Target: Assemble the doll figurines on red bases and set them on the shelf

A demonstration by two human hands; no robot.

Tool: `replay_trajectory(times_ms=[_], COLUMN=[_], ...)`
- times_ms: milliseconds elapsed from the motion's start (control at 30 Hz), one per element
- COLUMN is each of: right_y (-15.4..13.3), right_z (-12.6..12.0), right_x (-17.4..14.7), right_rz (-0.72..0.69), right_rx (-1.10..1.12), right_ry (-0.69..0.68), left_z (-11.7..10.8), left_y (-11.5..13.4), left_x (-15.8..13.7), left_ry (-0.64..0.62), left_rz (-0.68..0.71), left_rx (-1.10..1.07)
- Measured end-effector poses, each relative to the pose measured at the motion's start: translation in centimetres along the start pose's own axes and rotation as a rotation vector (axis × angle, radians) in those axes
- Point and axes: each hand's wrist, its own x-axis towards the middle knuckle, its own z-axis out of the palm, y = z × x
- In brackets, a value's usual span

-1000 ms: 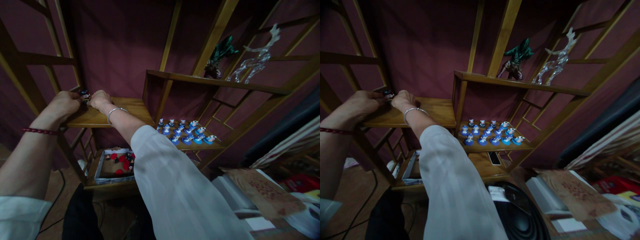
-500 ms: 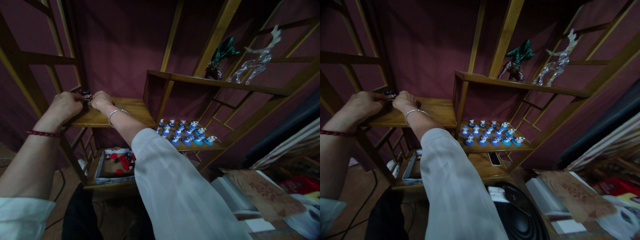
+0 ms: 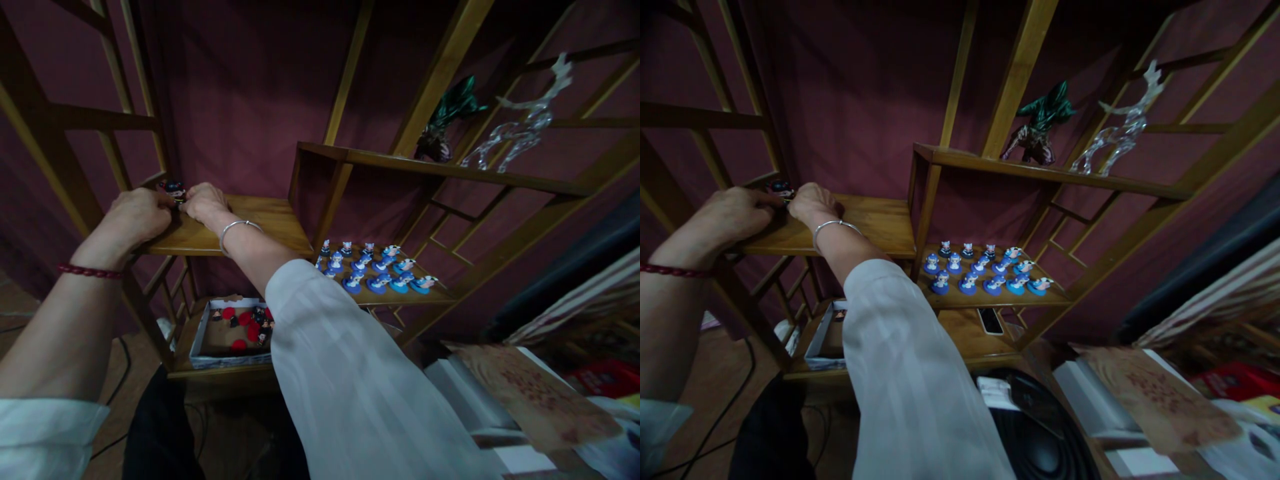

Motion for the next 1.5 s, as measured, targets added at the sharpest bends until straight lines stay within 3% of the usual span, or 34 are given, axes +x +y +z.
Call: replay_trajectory(times_ms=[733, 967, 1200, 1400, 1500], right_y=[-0.2, -0.1, 0.2, 0.5, 0.6], right_z=[-0.3, -0.4, -0.1, -0.5, -1.0], right_x=[-0.3, -0.5, -0.7, -1.1, -1.8], right_rz=[0.009, -0.007, 0.015, 0.048, -0.005], right_rx=[-0.014, 0.019, 0.107, 0.176, 0.160], right_ry=[-0.011, 0.007, 0.081, 0.167, 0.218], left_z=[-0.6, -0.5, -0.4, -0.5, -0.5], left_y=[0.3, 0.4, 0.6, 0.7, 0.8], left_x=[-0.5, -0.7, -1.4, -2.5, -3.1], left_ry=[-0.034, 0.030, 0.088, 0.226, 0.309], left_rz=[0.001, -0.005, 0.004, 0.095, 0.132], left_rx=[0.044, -0.082, -0.058, -0.029, -0.066])
